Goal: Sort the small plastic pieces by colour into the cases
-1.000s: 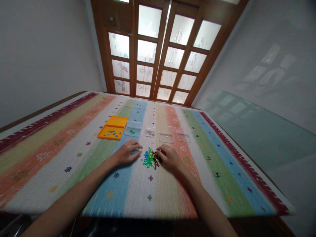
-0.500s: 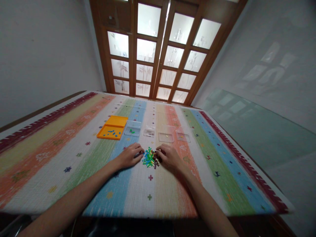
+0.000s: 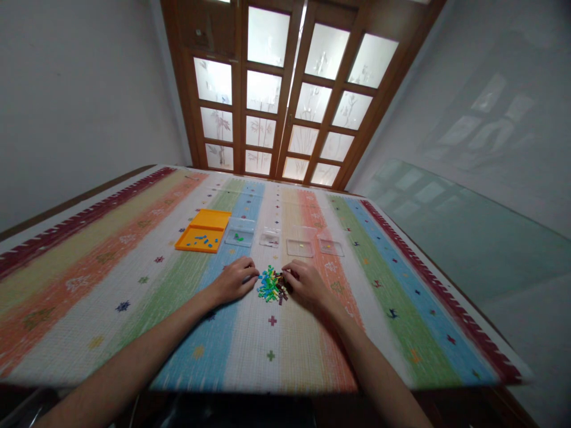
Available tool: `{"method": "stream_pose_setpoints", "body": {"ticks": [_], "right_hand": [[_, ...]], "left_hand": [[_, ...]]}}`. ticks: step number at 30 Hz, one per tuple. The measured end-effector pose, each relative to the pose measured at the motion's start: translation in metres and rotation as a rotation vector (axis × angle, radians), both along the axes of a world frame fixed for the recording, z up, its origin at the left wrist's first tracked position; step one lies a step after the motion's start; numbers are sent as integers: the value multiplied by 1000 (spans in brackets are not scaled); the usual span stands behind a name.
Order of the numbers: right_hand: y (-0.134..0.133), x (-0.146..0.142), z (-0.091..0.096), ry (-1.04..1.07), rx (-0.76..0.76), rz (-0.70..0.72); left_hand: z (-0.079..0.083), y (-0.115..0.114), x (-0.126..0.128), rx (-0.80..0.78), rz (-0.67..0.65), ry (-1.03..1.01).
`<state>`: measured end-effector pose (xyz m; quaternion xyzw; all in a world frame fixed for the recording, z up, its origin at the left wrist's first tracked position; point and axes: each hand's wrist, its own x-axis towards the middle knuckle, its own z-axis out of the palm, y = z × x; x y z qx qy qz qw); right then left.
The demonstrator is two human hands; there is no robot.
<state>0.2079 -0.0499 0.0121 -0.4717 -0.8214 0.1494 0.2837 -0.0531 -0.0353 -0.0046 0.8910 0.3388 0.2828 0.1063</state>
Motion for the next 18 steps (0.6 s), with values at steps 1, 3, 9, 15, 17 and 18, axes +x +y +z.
{"method": "stream_pose_setpoints", "body": {"ticks": [1, 3, 9, 15, 17, 18], "right_hand": [[0, 0, 0, 1, 0, -1], [1, 1, 0, 0, 1, 0], [1, 1, 0, -14, 12, 3], [-1, 1, 2, -30, 18, 1], [-1, 1, 2, -33, 18, 2], [-1, 1, 2, -34, 21, 2]], "left_hand": [[0, 1, -1, -1, -2, -1], [1, 2, -3, 2, -10, -10], [3, 6, -9, 25, 22, -23], [10, 23, -33, 69, 130, -73], [16, 32, -49, 84, 216, -102], [19, 36, -58, 96, 270, -112]]}}
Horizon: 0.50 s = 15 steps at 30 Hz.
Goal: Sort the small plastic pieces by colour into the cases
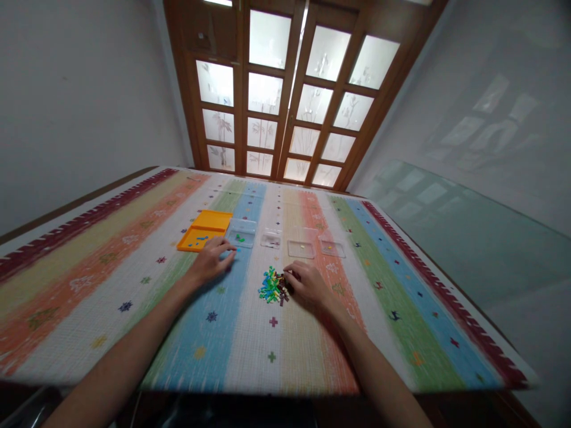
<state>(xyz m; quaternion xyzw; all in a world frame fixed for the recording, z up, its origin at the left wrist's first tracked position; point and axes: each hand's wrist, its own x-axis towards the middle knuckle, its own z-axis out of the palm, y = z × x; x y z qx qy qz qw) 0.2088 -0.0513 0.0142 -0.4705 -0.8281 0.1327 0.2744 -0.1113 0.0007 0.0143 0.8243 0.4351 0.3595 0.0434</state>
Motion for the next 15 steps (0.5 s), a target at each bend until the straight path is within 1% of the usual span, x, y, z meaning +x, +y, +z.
{"method": "stream_pose_setpoints", "body": {"ticks": [4, 6, 8, 11, 15], "right_hand": [[0, 0, 0, -5, 13, 7], [0, 0, 0, -8, 6, 6], [0, -1, 1, -8, -16, 3], [-2, -2, 2, -7, -41, 4], [-2, -2, 2, -12, -33, 6]], "left_hand": [[9, 16, -45, 40, 253, -16], [10, 20, -67, 48, 369, -15], [8, 23, -84, 49, 450, -11], [2, 25, -99, 43, 528, -4], [-5, 30, -103, 6, 572, 12]]}}
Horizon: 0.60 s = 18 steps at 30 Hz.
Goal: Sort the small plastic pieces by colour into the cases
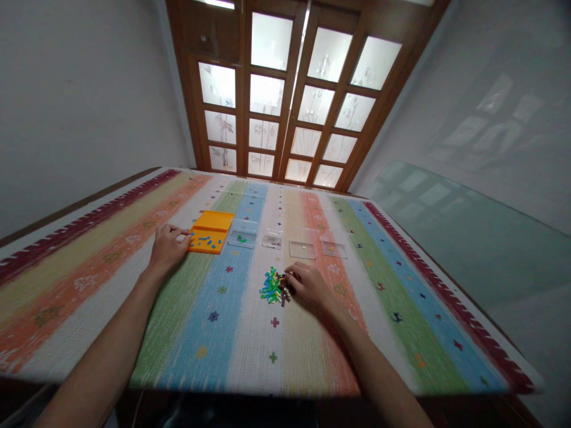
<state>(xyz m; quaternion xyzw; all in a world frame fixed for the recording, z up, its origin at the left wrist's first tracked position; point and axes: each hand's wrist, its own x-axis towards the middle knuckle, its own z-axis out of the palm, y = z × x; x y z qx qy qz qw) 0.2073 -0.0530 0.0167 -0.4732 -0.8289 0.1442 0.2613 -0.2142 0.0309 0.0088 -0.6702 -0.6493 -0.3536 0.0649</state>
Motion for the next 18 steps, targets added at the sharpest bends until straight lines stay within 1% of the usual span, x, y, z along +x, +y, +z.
{"method": "stream_pose_setpoints", "body": {"ticks": [3, 6, 9, 11, 13, 14, 16, 18], "right_hand": [[1, 1, -1, -3, 10, 1], [2, 1, -2, -6, 27, 5], [2, 1, -1, -8, 35, 3], [1, 1, -1, -7, 35, 2], [0, 1, 0, 0, 33, 5], [0, 1, 0, 5, 30, 7], [0, 1, 0, 19, 21, 14], [0, 1, 0, 32, 4, 18]], "left_hand": [[-4, 3, 1, -33, 15, -7], [-4, 2, 2, -34, 23, -12], [6, -4, 8, 61, 17, -36], [14, -10, 21, 152, -14, -56], [21, -17, 40, 213, -91, -76], [23, -22, 53, 225, -151, -82], [21, -32, 81, 212, -318, -78], [15, -43, 109, 143, -513, -53]]}}
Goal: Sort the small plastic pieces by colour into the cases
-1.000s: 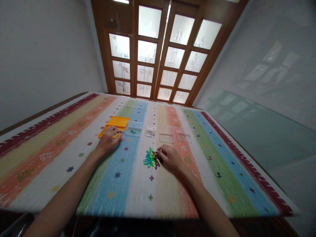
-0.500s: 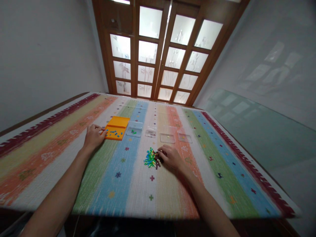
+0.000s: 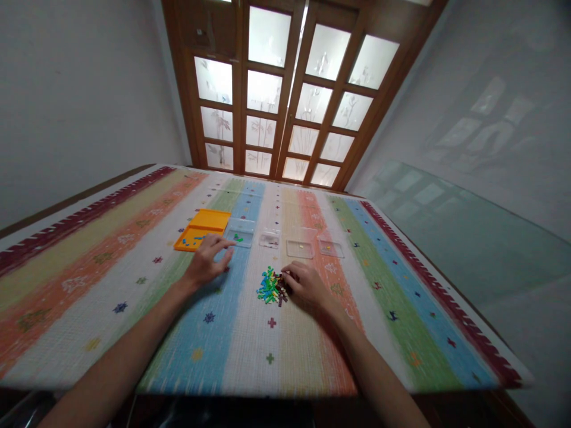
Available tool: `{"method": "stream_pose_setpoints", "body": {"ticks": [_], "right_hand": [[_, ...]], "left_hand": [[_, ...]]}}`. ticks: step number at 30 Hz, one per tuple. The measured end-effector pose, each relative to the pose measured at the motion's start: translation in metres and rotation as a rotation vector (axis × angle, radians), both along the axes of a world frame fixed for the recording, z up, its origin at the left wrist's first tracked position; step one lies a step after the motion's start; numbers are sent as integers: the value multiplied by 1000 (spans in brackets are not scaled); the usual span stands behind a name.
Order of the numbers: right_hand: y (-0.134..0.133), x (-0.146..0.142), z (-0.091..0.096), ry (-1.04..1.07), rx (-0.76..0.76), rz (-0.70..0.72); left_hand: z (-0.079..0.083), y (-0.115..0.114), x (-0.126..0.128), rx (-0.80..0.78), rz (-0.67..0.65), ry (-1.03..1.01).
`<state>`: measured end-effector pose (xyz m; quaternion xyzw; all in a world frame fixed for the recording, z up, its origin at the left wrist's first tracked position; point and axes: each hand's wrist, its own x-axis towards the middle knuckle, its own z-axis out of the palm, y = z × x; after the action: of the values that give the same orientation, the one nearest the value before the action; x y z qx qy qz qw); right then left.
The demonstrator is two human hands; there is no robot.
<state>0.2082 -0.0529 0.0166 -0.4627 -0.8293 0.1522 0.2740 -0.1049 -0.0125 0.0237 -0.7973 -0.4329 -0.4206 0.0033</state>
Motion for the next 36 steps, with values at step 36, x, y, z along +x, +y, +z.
{"method": "stream_pose_setpoints", "body": {"ticks": [36], "right_hand": [[5, -19, 2, -53, -184, 23]], "left_hand": [[-20, -37, 77, -242, -428, 129]]}}
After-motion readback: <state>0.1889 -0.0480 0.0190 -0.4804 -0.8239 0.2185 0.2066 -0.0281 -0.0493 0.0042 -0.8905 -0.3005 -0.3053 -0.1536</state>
